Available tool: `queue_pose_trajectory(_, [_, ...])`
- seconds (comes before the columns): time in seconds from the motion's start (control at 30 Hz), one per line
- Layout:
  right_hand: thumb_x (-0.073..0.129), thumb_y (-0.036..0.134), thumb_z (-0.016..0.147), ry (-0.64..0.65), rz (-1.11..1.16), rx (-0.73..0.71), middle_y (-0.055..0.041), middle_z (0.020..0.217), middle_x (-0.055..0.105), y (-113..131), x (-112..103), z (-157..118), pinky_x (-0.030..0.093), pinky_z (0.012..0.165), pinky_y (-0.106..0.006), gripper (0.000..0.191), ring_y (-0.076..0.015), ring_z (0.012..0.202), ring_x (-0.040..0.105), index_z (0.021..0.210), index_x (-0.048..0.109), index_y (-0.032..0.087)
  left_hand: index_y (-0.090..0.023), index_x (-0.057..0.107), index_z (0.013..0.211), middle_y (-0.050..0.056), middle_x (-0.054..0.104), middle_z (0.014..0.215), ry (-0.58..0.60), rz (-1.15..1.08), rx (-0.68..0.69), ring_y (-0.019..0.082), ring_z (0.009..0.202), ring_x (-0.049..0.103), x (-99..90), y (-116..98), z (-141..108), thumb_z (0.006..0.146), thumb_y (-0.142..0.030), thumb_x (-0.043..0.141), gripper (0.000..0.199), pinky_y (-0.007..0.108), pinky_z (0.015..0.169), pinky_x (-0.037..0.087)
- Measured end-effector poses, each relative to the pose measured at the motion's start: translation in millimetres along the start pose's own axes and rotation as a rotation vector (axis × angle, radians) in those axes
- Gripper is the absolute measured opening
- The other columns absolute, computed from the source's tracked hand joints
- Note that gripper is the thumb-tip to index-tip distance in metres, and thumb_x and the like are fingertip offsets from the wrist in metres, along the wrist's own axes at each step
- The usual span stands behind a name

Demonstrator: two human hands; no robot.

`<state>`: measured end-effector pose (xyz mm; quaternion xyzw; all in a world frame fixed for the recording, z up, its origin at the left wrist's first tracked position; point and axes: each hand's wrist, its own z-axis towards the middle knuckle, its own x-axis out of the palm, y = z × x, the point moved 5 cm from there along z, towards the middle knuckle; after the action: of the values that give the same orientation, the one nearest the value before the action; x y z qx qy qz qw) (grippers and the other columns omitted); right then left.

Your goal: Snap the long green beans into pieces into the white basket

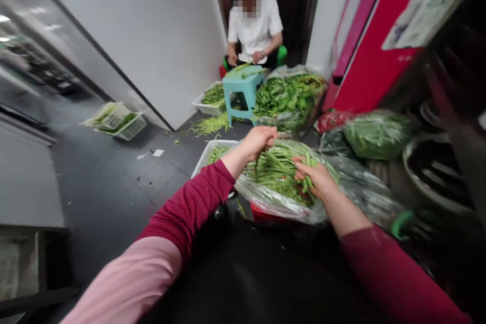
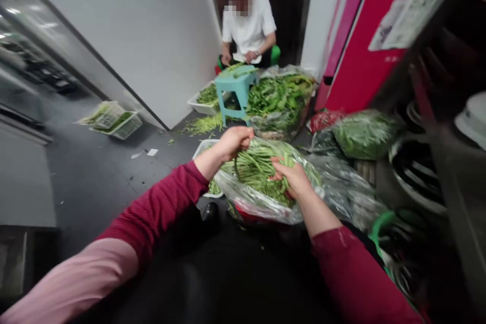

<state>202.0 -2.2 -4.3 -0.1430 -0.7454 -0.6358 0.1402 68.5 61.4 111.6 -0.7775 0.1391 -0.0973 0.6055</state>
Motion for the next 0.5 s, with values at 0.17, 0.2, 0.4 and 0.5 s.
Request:
queue_pose_trajectory(0.17, [0.068,0.029,0.064,0.255,-0.064,0.061,0.0089,0.043,0.04,-1.5,28.8,1.7,0.037,0.045,-0.026,0.04,-0.008,0.038,0.035,0.099,0.056,0.016,-0.014,0.047,0.058,-0.005,0.031,0.04,0.082,0.036,-0.001,0.002,0.035,0.022,23.7,12.1,23.6,0.082,-0.029,0.049,0.029,0.018,0.043,0.017])
queue_pose_trajectory(0.2, [0.067,0.032,0.065,0.302,-0.021,0.073,0.0093,0.043,0.038,-2.3,33.9,-0.8,0.037,0.045,-0.026,0.035,-0.0075,0.038,0.034,0.094,0.055,0.016,-0.014,0.048,0.057,-0.005,0.033,0.04,0.055,0.074,-0.008,0.002,0.034,0.023,27.9,12.4,23.7,0.082,-0.029,0.049,0.029,0.019,0.043,0.017])
queue_pose_trajectory(0.4, [0.064,0.037,0.07,0.429,0.093,0.16,0.0101,0.045,0.031,-5.6,42.4,-3.6,0.034,0.041,-0.022,0.025,-0.0048,0.037,0.029,0.077,0.051,0.016,-0.012,0.05,0.059,-0.005,0.034,0.039,-0.108,0.132,-0.082,0.002,0.034,0.022,40.3,23.9,35.3,0.082,-0.032,0.05,0.03,0.019,0.04,0.015])
queue_pose_trajectory(0.5, [0.065,0.034,0.07,0.354,0.078,0.151,0.0099,0.043,0.031,-6.9,37.6,-1.6,0.034,0.04,-0.022,0.023,-0.0047,0.037,0.03,0.073,0.052,0.015,-0.01,0.055,0.076,-0.004,0.04,0.047,-0.135,-0.091,-0.116,0.003,0.039,0.032,33.3,36.4,36.4,0.084,-0.04,0.045,0.033,0.017,0.043,0.024])
